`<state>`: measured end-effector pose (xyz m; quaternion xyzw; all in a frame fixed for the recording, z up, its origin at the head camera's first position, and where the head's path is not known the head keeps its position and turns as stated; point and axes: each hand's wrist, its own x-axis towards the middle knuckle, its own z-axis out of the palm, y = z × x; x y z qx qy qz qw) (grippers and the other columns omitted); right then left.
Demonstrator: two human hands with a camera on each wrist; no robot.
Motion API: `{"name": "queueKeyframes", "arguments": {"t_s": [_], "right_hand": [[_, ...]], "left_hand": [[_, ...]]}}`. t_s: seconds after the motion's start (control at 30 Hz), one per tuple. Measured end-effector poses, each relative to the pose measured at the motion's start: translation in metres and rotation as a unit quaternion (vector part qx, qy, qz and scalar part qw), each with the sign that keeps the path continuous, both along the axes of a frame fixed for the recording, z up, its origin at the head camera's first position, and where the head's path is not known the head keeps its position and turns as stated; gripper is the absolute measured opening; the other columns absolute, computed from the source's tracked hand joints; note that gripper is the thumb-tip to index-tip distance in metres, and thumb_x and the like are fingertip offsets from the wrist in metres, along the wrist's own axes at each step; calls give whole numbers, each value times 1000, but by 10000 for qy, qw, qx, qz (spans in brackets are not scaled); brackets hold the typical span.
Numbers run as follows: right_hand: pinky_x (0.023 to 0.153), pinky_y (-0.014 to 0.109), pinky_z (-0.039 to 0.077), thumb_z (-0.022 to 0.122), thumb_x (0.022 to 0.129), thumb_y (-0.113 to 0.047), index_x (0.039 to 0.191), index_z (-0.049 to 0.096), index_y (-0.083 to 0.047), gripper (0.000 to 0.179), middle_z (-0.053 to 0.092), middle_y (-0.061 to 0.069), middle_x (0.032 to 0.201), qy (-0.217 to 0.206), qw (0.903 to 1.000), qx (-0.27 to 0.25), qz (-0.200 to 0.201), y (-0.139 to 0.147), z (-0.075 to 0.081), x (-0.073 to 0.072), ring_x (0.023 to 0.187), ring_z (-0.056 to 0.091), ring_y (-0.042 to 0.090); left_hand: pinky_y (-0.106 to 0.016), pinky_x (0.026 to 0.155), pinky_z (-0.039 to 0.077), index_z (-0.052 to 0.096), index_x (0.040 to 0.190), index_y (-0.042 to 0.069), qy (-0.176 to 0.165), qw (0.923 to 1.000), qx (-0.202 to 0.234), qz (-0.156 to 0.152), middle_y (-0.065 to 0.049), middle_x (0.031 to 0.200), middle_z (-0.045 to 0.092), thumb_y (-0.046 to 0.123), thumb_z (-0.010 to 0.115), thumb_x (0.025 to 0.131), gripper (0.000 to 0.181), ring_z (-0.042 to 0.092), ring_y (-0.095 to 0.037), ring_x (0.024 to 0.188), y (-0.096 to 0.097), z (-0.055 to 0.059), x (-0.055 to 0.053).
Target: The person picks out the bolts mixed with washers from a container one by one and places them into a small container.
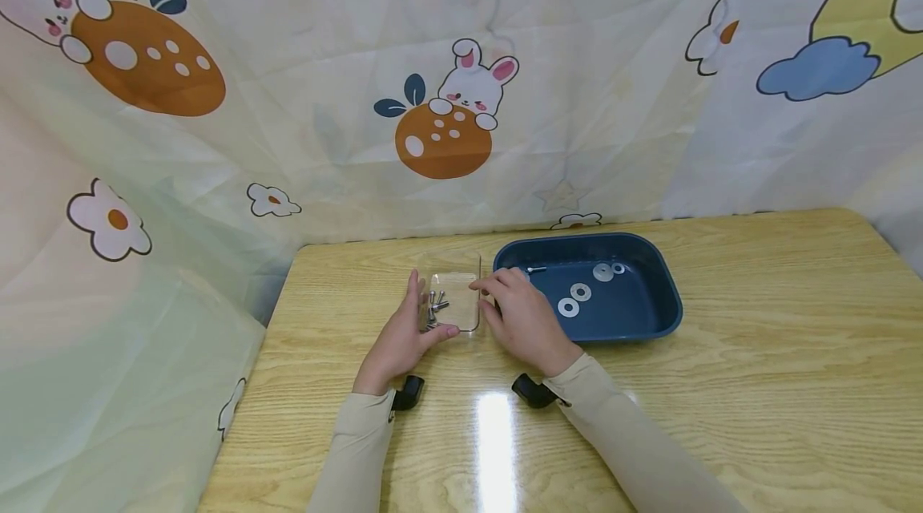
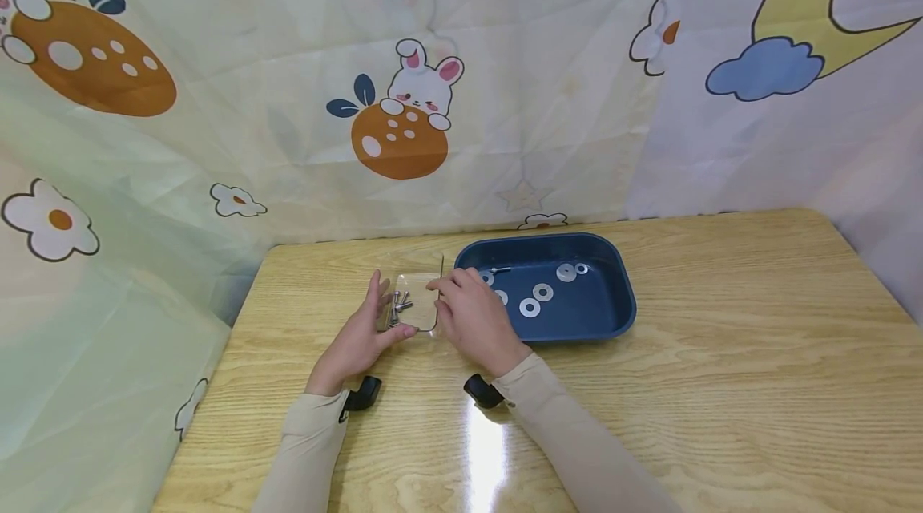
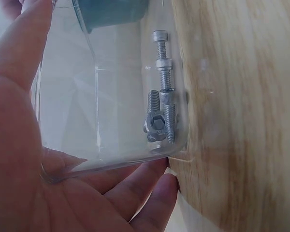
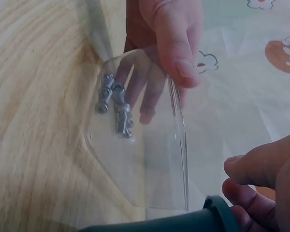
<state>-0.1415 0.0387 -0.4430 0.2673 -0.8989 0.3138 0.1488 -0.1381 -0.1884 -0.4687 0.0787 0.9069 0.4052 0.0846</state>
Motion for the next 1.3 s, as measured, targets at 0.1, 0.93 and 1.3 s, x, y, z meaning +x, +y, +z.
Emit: {"name": "queueKeyframes", "arguments": {"t_s": [0.1,0.93,1.3], "right_hand": [[74,34,50,71,94,-7,115,74,-8,22,66,4,102,35,10000,-60,-34,4,0,-3,89,53,19],[71,38,51,70,94,-9,120,71,-5,26,66,13,107,-27,9982,179,-577,28,-6,-18,94,57,28],[78,41,53,72,93,-10,120,71,-3,28,65,15,109,-244,9958,419,-775,33,-11,-22,99,57,31]], "left_hand": [[-53,115,30,-10,162,13,16,10000,-8,-5,-10,166,17,42,78,87,119,33,-32,146,0,0,0],[-53,115,30,-11,161,15,-29,10000,62,-40,-11,167,17,49,77,85,122,32,-31,147,-2,0,1],[-52,116,29,-11,161,14,7,10000,17,-95,-10,167,16,51,76,85,122,32,-30,147,-3,-2,0]]}}
